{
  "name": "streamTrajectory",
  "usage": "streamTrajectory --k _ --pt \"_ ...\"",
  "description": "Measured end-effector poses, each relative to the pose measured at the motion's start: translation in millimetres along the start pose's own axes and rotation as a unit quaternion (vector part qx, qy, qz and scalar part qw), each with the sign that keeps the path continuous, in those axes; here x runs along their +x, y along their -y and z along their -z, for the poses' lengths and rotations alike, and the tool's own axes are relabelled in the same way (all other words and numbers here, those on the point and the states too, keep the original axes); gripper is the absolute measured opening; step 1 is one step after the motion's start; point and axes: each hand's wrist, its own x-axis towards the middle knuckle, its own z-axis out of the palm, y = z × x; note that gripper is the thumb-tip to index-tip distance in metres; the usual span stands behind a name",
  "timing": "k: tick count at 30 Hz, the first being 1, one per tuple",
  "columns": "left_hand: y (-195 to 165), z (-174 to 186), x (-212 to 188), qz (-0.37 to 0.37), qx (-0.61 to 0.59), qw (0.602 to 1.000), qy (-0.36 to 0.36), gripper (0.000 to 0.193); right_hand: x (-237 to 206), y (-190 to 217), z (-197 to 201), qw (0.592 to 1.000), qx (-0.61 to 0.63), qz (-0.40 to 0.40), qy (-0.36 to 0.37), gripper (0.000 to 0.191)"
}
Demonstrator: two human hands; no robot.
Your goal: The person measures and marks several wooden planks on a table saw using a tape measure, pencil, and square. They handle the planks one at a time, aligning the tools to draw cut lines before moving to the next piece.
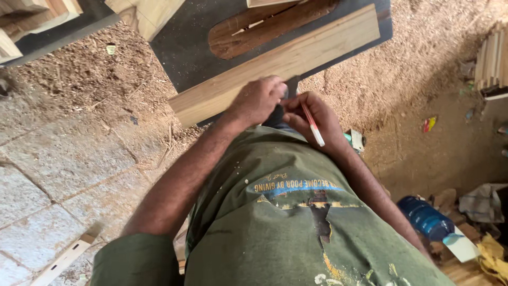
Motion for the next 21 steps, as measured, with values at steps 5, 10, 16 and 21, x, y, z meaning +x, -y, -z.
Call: streamTrajectory --k 5,10,16,21 --pt "40 24 24 -0.005 0.141 0.977 -0.157 0.022 -6 -6 6 1.000 0.007 0.004 0.020 0.025" --pt "73 17 56 -0.031 0.242 0.938 -0.248 0.014 0 -24 9 0.994 0.043 -0.060 -0.084 0.032" --pt "82 -2 48 -0.077 0.331 0.883 -0.324 0.024 22 -49 0 0.979 0.125 -0.009 -0.159 0.021" --pt "75 -1 39 -0.059 0.349 0.874 -0.333 0.035 42 -56 -8 0.988 0.062 0.034 -0.138 0.019"
